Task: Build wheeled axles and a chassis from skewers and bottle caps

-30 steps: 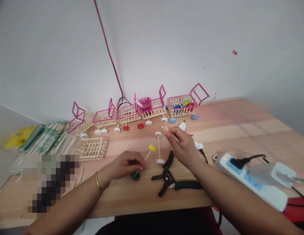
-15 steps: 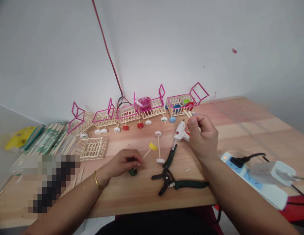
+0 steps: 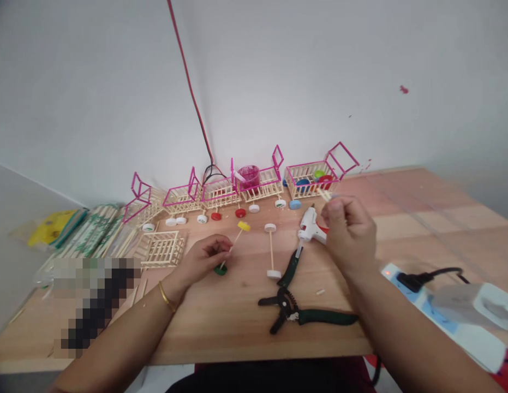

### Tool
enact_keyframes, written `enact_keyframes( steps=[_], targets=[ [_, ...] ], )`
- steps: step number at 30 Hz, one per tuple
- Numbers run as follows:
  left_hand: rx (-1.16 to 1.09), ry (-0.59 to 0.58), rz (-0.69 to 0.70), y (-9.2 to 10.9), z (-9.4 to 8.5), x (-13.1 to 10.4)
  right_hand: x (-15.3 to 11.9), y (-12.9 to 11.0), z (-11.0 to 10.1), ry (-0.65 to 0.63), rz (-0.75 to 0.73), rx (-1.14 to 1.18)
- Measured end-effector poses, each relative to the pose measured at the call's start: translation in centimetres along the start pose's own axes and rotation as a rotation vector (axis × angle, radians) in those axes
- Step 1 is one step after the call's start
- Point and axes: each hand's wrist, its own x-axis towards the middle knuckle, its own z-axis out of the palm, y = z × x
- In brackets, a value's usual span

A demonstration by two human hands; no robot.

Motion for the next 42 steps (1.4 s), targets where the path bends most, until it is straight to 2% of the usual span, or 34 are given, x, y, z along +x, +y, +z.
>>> enact_keyframes(
  steps=[4, 7, 14, 19, 25, 29, 39, 42],
  targets=[
    [-0.08, -0.041, -0.023, 0.2, 0.4, -0.2, -1.6, -1.0, 0.8, -0.28, -0.179, -0.077],
    [-0.137, -0.064, -0.028, 0.4, 0.6, -0.3, -2.2, -1.2, 1.1, -0.409, -0.293, -0.082],
    [-0.301, -0.081, -0.096, 0.2, 0.9, -0.3, -2.2, -0.9, 1.7, -0.529, -0.375, -0.069],
    [-0.301, 0.004, -0.158, 0.1, 1.5, -0.1, -2.5, -0.9, 2.2, -0.656, -0.424, -0.081],
    [-0.232, 0.08, -0.24, 0.3, 1.9, -0.1, -3.4, -0.3, 2.9, -0.667, -0.296, -0.104],
    [-0.302, 0.071, -0.286, 0.5, 2.0, -0.1, -3.9, -0.4, 3.3, -0.771, -0.299, -0.13],
    [-0.227, 0.047, -0.303, 0.1, 3.1, -0.2, -4.3, -0.6, 4.1, -0.885, -0.387, -0.197],
    [-0.155, 0.056, -0.225, 0.0, 3.0, -0.3, -4.3, -0.8, 4.1, -0.909, -0.425, -0.212]
  ],
)
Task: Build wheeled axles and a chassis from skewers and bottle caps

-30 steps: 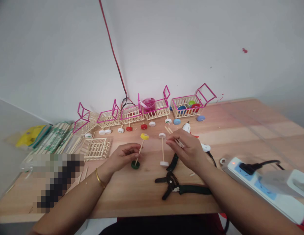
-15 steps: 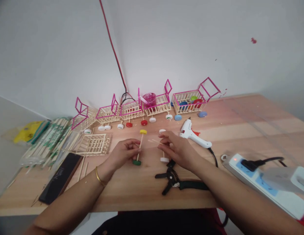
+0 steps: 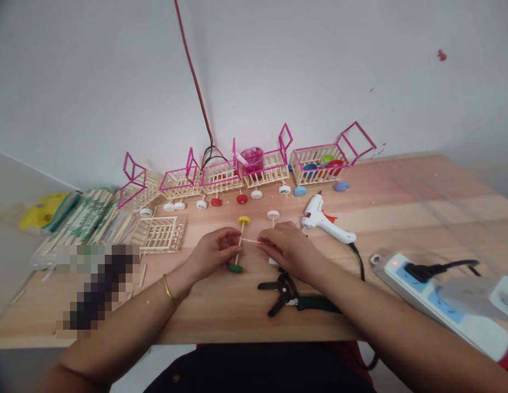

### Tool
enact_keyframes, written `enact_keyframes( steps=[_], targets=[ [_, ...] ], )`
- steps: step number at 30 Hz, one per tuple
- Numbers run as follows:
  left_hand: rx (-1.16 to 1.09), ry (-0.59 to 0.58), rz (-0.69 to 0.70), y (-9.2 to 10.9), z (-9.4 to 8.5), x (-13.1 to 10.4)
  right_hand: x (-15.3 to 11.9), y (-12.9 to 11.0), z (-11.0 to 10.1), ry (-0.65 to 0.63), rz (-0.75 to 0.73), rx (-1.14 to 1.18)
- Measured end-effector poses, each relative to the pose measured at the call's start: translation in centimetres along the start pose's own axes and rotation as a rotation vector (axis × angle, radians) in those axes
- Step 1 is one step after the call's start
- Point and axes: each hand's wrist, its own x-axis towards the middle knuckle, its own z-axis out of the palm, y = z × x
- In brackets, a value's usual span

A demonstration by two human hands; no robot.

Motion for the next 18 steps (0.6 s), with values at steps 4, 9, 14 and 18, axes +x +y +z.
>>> enact_keyframes(
  steps=[4, 9, 14, 18],
  targets=[
    [0.323, 0.051, 0.322, 0.39, -0.43, -0.07, 0.04, -0.43, 0.05, -0.015, -0.03, -0.018],
    [0.48, -0.055, 0.458, 0.92, -0.69, -0.23, -0.12, -0.75, 0.32, -0.019, -0.073, -0.019],
    [0.443, -0.058, 0.437, 0.98, -0.65, -0.34, -0.2, -0.83, 0.45, -0.026, -0.067, 0.0],
    [0.386, -0.069, 0.436, 0.98, -0.66, -0.33, -0.23, -0.91, 0.5, -0.025, -0.053, 0.015]
  ],
)
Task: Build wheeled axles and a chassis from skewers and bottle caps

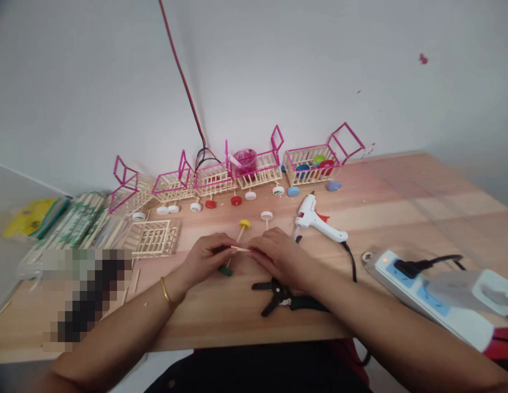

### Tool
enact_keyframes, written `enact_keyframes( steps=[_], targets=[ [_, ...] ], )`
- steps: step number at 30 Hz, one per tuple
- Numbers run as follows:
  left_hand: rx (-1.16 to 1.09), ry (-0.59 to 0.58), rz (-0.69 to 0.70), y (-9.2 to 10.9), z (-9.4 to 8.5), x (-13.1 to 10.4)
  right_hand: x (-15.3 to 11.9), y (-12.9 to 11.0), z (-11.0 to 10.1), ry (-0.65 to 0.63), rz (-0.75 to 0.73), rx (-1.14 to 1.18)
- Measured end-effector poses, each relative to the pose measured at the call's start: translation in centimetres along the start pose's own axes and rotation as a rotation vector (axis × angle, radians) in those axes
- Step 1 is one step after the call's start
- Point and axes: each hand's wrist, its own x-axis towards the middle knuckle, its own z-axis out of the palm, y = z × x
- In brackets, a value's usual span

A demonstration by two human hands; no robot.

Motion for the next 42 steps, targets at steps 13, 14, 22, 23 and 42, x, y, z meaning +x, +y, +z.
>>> enact_keyframes(
  steps=[13, 14, 22, 23, 42],
  targets=[
    [-0.345, 0.054, -0.207, 0.0, 0.5, -0.2, 0.3, 0.0, -0.7, 0.002, -0.041, 0.07],
    [-0.409, 0.091, -0.253, -0.2, 0.5, -0.2, 0.4, 0.3, -0.9, 0.05, -0.036, 0.046],
    [-0.775, 0.282, -0.295, -1.3, -0.1, 0.3, 0.3, 1.4, -1.6, -0.086, 0.133, -0.245],
    [-0.796, 0.285, -0.294, -1.3, -0.1, 0.3, 0.3, 1.4, -1.6, -0.1, 0.137, -0.229],
    [-0.856, 0.27, -0.304, -1.2, -0.1, 0.3, 0.4, 3.1, -1.2, 0.17, 0.244, 0.141]
  ],
)
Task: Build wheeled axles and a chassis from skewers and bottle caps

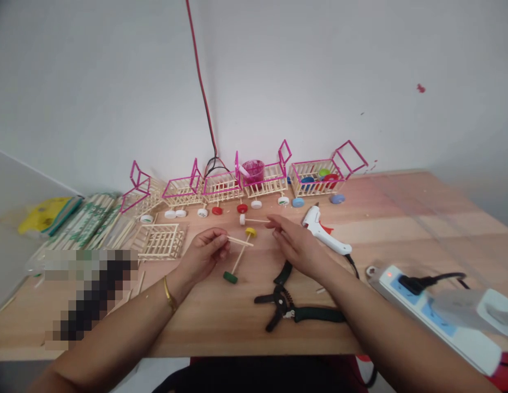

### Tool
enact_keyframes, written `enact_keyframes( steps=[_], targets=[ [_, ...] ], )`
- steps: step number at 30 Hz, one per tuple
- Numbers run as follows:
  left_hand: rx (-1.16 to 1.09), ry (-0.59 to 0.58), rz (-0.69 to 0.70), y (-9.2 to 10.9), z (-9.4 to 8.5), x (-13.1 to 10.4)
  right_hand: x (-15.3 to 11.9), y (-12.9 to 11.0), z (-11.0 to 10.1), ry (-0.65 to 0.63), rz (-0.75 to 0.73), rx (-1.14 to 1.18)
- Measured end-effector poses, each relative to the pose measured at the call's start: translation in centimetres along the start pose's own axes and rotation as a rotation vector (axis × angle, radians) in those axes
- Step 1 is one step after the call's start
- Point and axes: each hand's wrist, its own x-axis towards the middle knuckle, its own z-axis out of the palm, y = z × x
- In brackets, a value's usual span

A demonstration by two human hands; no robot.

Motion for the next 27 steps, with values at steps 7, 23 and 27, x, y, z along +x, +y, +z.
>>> enact_keyframes(
  steps=[7, 23, 27],
  targets=[
    [0.141, 0.0, 0.042, -0.3, 0.2, -0.1, -0.6, -1.6, -0.1, -0.002, -0.099, 0.025],
    [0.565, -0.052, 0.134, 0.0, 0.3, -0.5, -0.8, -2.2, 0.1, -0.01, -0.154, -0.16],
    [0.351, -0.017, 0.1, 0.1, 0.1, -0.3, -0.8, -1.7, -1.1, -0.01, -0.131, -0.222]
  ],
)
